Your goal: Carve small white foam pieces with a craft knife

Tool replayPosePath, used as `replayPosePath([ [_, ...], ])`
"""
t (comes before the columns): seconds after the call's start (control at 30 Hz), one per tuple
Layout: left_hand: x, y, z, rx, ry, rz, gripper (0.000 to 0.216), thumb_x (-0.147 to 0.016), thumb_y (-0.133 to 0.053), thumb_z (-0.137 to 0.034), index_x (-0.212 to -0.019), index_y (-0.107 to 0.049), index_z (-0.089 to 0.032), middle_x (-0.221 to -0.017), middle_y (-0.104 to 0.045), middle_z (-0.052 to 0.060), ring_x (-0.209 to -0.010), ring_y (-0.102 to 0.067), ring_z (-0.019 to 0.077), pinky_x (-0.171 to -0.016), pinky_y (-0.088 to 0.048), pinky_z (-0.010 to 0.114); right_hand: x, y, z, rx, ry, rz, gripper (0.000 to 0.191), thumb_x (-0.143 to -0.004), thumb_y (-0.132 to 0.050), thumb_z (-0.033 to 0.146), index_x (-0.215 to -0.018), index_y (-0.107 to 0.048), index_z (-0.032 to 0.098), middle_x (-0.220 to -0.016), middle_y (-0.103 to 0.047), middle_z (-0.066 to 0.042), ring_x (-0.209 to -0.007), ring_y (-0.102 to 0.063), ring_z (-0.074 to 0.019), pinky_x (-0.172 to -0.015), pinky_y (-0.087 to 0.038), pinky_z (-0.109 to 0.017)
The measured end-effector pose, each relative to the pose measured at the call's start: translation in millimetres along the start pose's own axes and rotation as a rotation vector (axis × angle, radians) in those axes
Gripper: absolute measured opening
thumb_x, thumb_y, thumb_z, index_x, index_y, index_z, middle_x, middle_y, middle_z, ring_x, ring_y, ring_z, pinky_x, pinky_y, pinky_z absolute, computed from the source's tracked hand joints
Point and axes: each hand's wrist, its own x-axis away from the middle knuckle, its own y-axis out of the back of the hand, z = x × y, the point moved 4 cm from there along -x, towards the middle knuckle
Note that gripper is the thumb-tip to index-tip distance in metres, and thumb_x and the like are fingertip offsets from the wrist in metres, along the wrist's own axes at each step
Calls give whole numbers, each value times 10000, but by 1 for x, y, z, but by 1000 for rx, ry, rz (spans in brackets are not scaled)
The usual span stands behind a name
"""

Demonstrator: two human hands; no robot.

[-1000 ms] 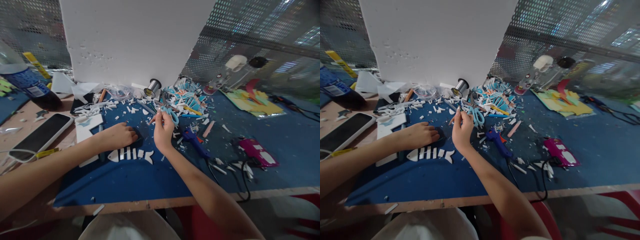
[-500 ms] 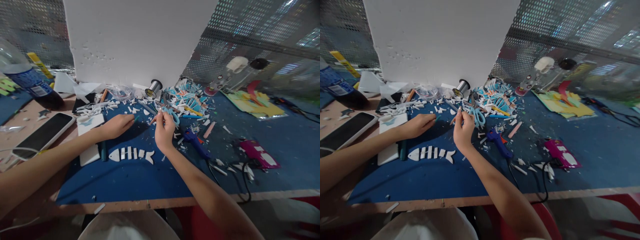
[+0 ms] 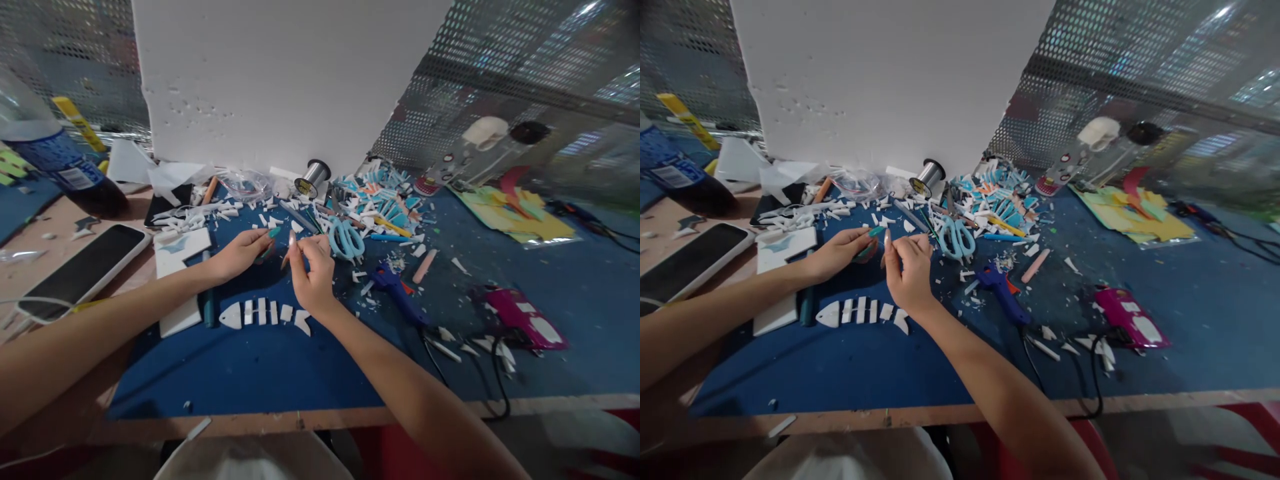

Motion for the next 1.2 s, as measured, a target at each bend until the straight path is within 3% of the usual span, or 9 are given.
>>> replayPosePath([
  [0.17, 1, -3, 2, 51, 11, 28, 355, -873, -447, -426, -630, -424, -168, -551, -380, -42, -487, -332, 68, -491, -300, 226, 1, -5, 3, -33, 24, 71, 358, -926, -424, 233, -569, -438, 218, -547, -519, -7, -709, -466, -180, -699, -383, -346],
  [0.9, 0, -3, 2, 7, 73, 55, 297, -893, -389, -289, -620, -402, -174, -566, -360, -43, -490, -304, 68, -498, -280, 232, 0, -6, 6, 92, 98, 118, 310, -926, -439, 206, -617, -412, 212, -556, -515, 0, -717, -445, -182, -687, -325, -353],
  [1.2, 0, -3, 4, 19, 78, 47, 309, -879, -425, -336, -618, -400, -172, -566, -361, -44, -494, -297, 68, -496, -272, 227, 0, -6, 5, 87, 98, 113, 320, -926, -444, 202, -608, -409, 207, -546, -500, -1, -700, -443, -176, -678, -323, -345],
])
